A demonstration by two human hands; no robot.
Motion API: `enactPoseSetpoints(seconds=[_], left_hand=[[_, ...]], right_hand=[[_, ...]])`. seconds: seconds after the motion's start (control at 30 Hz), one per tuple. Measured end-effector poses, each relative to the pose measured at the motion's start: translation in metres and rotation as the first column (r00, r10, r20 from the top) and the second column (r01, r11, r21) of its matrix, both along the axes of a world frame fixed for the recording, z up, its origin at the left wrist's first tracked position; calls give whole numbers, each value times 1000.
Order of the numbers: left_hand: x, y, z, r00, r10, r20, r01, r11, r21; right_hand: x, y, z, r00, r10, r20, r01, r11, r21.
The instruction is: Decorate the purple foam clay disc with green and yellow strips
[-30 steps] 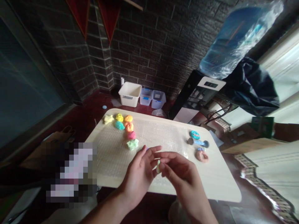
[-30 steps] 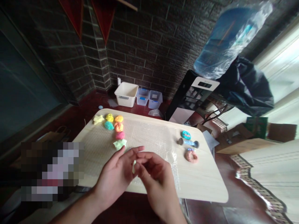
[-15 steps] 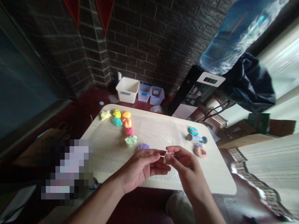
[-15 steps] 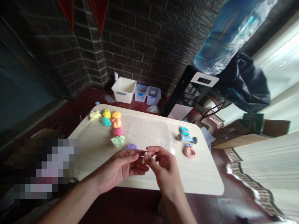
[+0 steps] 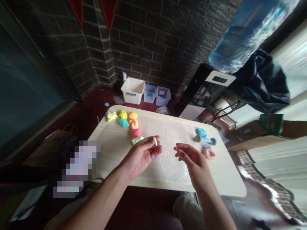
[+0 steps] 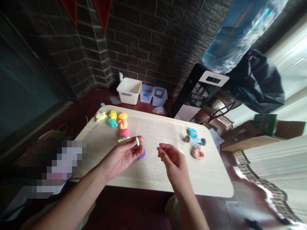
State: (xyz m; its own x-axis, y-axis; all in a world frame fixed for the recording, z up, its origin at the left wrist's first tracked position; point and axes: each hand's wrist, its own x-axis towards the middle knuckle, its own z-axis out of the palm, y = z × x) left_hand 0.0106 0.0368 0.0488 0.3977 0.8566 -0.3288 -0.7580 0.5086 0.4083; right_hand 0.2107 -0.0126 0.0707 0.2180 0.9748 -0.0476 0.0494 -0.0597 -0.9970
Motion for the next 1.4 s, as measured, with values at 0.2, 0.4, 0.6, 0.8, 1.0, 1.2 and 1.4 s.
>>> enactPoseSetpoints(seconds=[0.2,0.4,0.6,0.8,1.0,1.2,1.4], left_hand=[[-30,24,3,923,360,-135,-379,910,-166],[-47,29,4,882,385,-271,-430,893,-132],[-48,24,2,878,328,-348,-378,922,-85],[-50,13,0,880,205,-429,-125,970,207],[-34,-6,-9,822,-132,-555,311,919,241],[-13,-21,-14,734,-342,-586,535,823,190],[-12,-18,-14,752,-315,-578,549,785,286]], right_hand=[[1,19,-19,999,31,41,-28,997,-66],[-12,33,-25,996,74,48,-70,994,-80],[-19,40,-25,995,82,51,-78,994,-71],[-22,36,-21,991,109,72,-103,991,-83],[-21,24,-5,980,149,131,-146,989,-30],[-17,4,7,857,384,344,-381,921,-78],[-7,-1,8,860,426,281,-423,903,-76]])
